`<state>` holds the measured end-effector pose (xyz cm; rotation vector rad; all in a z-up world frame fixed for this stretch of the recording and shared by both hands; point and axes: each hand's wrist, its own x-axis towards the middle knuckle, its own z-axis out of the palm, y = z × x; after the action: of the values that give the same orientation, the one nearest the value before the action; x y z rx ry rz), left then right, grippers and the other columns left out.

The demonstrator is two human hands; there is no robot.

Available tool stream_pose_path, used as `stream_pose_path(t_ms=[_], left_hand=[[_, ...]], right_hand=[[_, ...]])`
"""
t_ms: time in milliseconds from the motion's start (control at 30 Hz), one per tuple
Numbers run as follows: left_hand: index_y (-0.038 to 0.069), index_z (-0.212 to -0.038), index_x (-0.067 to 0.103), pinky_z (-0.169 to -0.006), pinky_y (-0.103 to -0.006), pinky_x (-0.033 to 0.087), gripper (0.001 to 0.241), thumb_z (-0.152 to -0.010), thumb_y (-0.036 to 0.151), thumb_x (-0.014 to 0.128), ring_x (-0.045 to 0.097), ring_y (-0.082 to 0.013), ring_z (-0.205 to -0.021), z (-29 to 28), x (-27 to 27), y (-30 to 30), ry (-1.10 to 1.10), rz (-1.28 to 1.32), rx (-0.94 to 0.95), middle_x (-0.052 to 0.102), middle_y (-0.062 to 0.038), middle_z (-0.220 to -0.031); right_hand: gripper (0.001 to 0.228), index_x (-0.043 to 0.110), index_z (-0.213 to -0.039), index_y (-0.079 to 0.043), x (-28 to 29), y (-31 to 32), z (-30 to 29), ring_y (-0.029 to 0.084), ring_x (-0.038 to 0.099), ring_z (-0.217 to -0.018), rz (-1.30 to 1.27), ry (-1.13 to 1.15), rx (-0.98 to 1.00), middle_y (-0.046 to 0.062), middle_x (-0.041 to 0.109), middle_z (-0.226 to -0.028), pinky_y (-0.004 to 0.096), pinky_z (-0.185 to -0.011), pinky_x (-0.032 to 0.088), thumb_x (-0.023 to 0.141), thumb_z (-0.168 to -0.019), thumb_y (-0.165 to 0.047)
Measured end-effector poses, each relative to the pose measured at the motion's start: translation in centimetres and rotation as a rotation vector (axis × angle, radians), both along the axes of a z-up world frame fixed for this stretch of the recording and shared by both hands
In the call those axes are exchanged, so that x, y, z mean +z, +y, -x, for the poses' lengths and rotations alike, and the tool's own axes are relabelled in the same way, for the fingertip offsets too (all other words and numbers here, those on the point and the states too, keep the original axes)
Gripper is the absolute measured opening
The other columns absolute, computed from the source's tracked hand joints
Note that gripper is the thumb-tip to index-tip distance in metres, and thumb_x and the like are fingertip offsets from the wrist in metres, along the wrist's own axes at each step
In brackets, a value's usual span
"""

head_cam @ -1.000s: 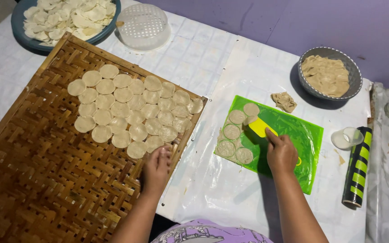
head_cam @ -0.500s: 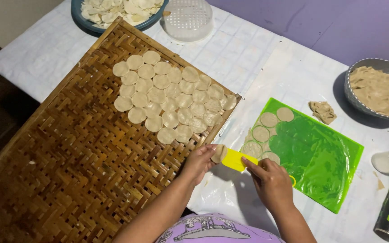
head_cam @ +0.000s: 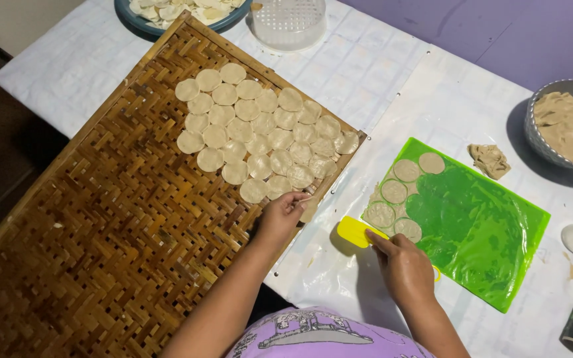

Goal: Rolling out dough and cutting it into small circular wrappers for pastries or dumplings.

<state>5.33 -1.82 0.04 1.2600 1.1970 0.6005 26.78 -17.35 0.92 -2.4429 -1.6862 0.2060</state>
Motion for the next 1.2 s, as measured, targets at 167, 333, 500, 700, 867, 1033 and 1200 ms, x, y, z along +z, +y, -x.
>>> stream_pose_path(t_ms=[167,333,500,700,867,1033,1200], left_hand=[[0.013,-0.118,0.074,-0.065,-0.0329,0.051,0.031,-0.09,0.007,0.06,0.061,-0.0193,-0.071,0.5,-2.4,1.3,0.282,-0.293,-0.022,0.07,-0.005,-0.086],[0.007,-0.124,0.069,-0.092,-0.0388,0.056,0.038,-0.088,0.003,0.059,0.071,-0.0331,-0.105,0.3,-2.1,1.1,0.285,-0.444,-0.045,0.074,-0.016,-0.119],[0.0,-0.136,0.059,-0.092,-0.0418,0.055,0.046,-0.09,0.0,0.055,0.069,-0.0359,-0.108,0.1,-2.6,1.0,0.344,-0.512,-0.016,0.071,-0.019,-0.123],[0.001,-0.131,0.062,-0.082,-0.0434,0.059,0.038,-0.093,0.006,0.062,0.071,-0.0361,-0.098,1.2,-0.5,1.1,0.519,-0.686,0.022,0.071,-0.02,-0.118],[0.015,-0.127,0.069,-0.083,-0.0354,0.059,0.032,-0.096,0.019,0.064,0.073,-0.0268,-0.096,1.7,-3.8,0.0,0.413,-0.807,0.017,0.072,-0.007,-0.103],[0.016,-0.12,0.072,-0.076,-0.0352,0.061,0.025,-0.1,0.025,0.062,0.074,-0.0276,-0.092,1.3,-4.9,-1.9,0.369,-0.797,-0.065,0.074,-0.006,-0.099],[0.018,-0.117,0.074,-0.072,-0.0349,0.064,0.023,-0.099,0.027,0.062,0.076,-0.0256,-0.091,1.4,-5.1,-2.9,0.348,-0.709,-0.087,0.076,-0.003,-0.098]], right_hand=[[0.033,0.078,-0.117,-0.04,-0.1,-0.6,-0.5,0.022,0.062,-0.063,0.017,0.009,-0.034,-0.001,0.062,-0.078,0.038,-0.061,0.05,0.07,-0.089,-0.027],[0.034,0.076,-0.12,-0.04,0.5,-1.0,-0.6,0.022,0.064,-0.064,0.054,0.013,-0.055,-0.001,0.063,-0.08,0.039,-0.061,0.05,0.069,-0.089,-0.028],[0.038,0.077,-0.121,-0.039,1.1,-1.3,-0.6,0.02,0.061,-0.061,0.044,0.095,-0.076,-0.002,0.064,-0.08,0.038,-0.061,0.05,0.07,-0.088,-0.022],[0.034,0.073,-0.125,-0.044,0.9,-0.9,-3.3,0.019,0.067,-0.067,0.162,-0.031,-0.216,-0.003,0.069,-0.088,0.037,-0.061,0.055,0.064,-0.095,-0.029],[0.036,0.07,-0.131,-0.05,-5.6,0.7,-12.9,0.031,0.075,-0.095,0.12,-0.184,-0.389,0.006,0.071,-0.097,0.047,-0.084,0.06,0.06,-0.1,-0.034],[0.031,0.069,-0.124,-0.058,-12.6,4.1,-20.2,0.031,0.074,-0.1,0.148,-0.278,-0.469,0.004,0.069,-0.1,0.046,-0.086,0.057,0.047,-0.108,-0.045],[0.028,0.072,-0.118,-0.057,-14.3,7.1,-22.9,0.035,0.07,-0.102,0.191,-0.366,-0.493,0.006,0.07,-0.105,0.046,-0.088,0.05,0.045,-0.108,-0.053]])
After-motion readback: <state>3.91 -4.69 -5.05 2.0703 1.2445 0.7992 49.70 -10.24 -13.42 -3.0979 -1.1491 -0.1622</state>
